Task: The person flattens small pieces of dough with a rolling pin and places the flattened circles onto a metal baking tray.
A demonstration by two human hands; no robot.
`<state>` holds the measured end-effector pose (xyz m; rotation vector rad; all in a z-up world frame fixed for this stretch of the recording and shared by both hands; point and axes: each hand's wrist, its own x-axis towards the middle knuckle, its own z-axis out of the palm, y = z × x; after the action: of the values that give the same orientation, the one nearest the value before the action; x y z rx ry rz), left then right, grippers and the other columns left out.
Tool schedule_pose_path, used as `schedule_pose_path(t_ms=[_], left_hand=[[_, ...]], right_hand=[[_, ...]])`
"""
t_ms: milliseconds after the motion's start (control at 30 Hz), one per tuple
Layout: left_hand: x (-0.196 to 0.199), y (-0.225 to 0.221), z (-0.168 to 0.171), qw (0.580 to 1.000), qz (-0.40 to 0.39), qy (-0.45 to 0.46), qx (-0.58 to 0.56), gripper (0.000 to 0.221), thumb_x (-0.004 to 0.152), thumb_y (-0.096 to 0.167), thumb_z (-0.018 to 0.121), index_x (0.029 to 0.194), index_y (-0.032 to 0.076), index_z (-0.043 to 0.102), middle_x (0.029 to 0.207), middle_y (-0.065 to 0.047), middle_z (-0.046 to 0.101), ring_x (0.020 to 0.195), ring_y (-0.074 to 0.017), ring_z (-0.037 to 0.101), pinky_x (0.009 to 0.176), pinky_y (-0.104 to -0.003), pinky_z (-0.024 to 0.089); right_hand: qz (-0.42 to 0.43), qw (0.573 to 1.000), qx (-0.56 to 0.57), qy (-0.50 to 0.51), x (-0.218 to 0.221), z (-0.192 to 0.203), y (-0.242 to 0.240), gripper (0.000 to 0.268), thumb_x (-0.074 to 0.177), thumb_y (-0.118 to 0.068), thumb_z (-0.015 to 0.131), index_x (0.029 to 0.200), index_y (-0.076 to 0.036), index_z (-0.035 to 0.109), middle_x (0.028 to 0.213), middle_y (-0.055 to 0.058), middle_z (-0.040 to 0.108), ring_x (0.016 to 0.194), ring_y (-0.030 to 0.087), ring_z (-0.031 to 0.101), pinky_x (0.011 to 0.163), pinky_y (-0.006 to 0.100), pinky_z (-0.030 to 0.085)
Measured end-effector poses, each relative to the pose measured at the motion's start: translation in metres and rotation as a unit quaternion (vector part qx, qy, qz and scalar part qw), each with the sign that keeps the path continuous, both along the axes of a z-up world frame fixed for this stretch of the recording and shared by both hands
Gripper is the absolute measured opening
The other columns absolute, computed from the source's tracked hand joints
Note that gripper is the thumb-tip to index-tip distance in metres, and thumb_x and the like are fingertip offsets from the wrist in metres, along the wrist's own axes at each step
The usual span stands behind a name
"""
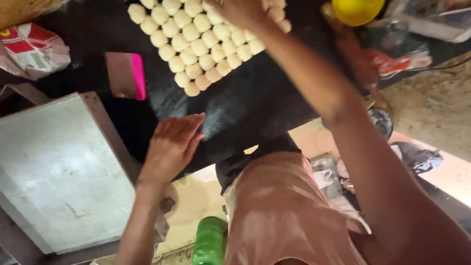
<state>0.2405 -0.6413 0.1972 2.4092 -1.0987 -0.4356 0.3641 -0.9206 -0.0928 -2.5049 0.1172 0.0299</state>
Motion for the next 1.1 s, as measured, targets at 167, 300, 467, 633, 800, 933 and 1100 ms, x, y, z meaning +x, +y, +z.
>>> schedule_pose_path(t_ms=[167,300,467,633,800,933,1100], left_hand=[[-0.02,-0.04,-0.079,0.987,0.158,-0.011,0.017,0.044,0.101,0.028,0.069,0.137,0.004,0.061,0.133,-0.018,0.064,0.128,-0.0383,0.057,0.108,-0.052,0.042],[-0.031,-0.04,-0.145,0.964,0.21,-0.153,0.057,0.052,0.096,0.027,0.068,0.141,0.003,0.057,0.15,-0.024,0.05,0.142,-0.0415,0.042,0.115,-0.058,0.03],[-0.028,-0.053,-0.172,0.957,0.181,-0.218,0.063,0.054,0.108,0.024,0.062,0.153,-0.003,0.051,0.16,-0.023,0.045,0.152,-0.0406,0.036,0.124,-0.059,0.024],[-0.019,-0.072,-0.145,0.948,0.234,-0.215,0.014,0.042,0.1,0.021,0.067,0.136,0.0,0.061,0.142,-0.025,0.059,0.137,-0.0386,0.052,0.116,-0.062,0.022],[-0.064,-0.104,-0.138,0.931,0.272,-0.006,-0.243,0.023,0.104,0.014,0.067,0.121,-0.001,0.07,0.121,-0.02,0.073,0.116,-0.0341,0.069,0.101,-0.042,0.053],[-0.106,-0.158,-0.167,0.862,0.285,0.292,-0.3,0.029,0.101,0.022,0.071,0.122,0.002,0.073,0.125,-0.014,0.073,0.102,-0.0232,0.073,0.088,-0.036,0.059],[-0.128,-0.201,-0.18,0.829,0.159,0.263,-0.468,0.096,0.089,0.014,0.084,0.158,0.0,0.019,0.139,-0.027,0.053,0.125,-0.0268,0.054,0.101,-0.037,0.047]], right_hand=[[0.132,0.978,-0.114,-0.113,-0.089,0.064,-0.006,0.059,0.112,-0.05,0.059,0.159,-0.018,0.047,0.168,0.009,0.034,0.158,0.034,0.021,0.127,0.062,0.015],[0.092,0.989,-0.05,-0.107,-0.13,0.109,-0.047,0.06,0.112,-0.05,0.057,0.162,-0.018,0.045,0.17,0.009,0.034,0.161,0.034,0.02,0.13,0.061,0.013],[0.152,0.973,-0.057,-0.165,-0.158,0.139,-0.087,0.05,0.104,-0.041,0.064,0.139,-0.006,0.061,0.149,0.019,0.054,0.144,0.04,0.044,0.119,0.06,0.025],[-0.052,0.982,-0.008,-0.182,-0.209,0.151,-0.147,0.036,0.097,-0.023,0.077,0.123,-0.001,0.065,0.123,0.019,0.067,0.116,0.042,0.061,0.101,0.051,0.047],[-0.138,0.976,-0.153,-0.069,-0.245,0.145,-0.203,0.053,0.08,-0.024,0.086,0.122,0.001,0.065,0.096,0.019,0.068,0.09,0.041,0.065,0.081,0.054,0.044],[-0.032,0.986,-0.165,-0.021,-0.241,0.152,-0.2,0.045,0.079,-0.032,0.088,0.111,-0.006,0.069,0.098,0.015,0.071,0.095,0.036,0.068,0.086,0.05,0.044],[0.048,0.994,0.098,-0.024,-0.22,0.202,-0.134,0.055,0.084,-0.036,0.082,0.127,-0.006,0.069,0.099,0.012,0.076,0.09,0.024,0.072,0.089,0.043,0.051]])
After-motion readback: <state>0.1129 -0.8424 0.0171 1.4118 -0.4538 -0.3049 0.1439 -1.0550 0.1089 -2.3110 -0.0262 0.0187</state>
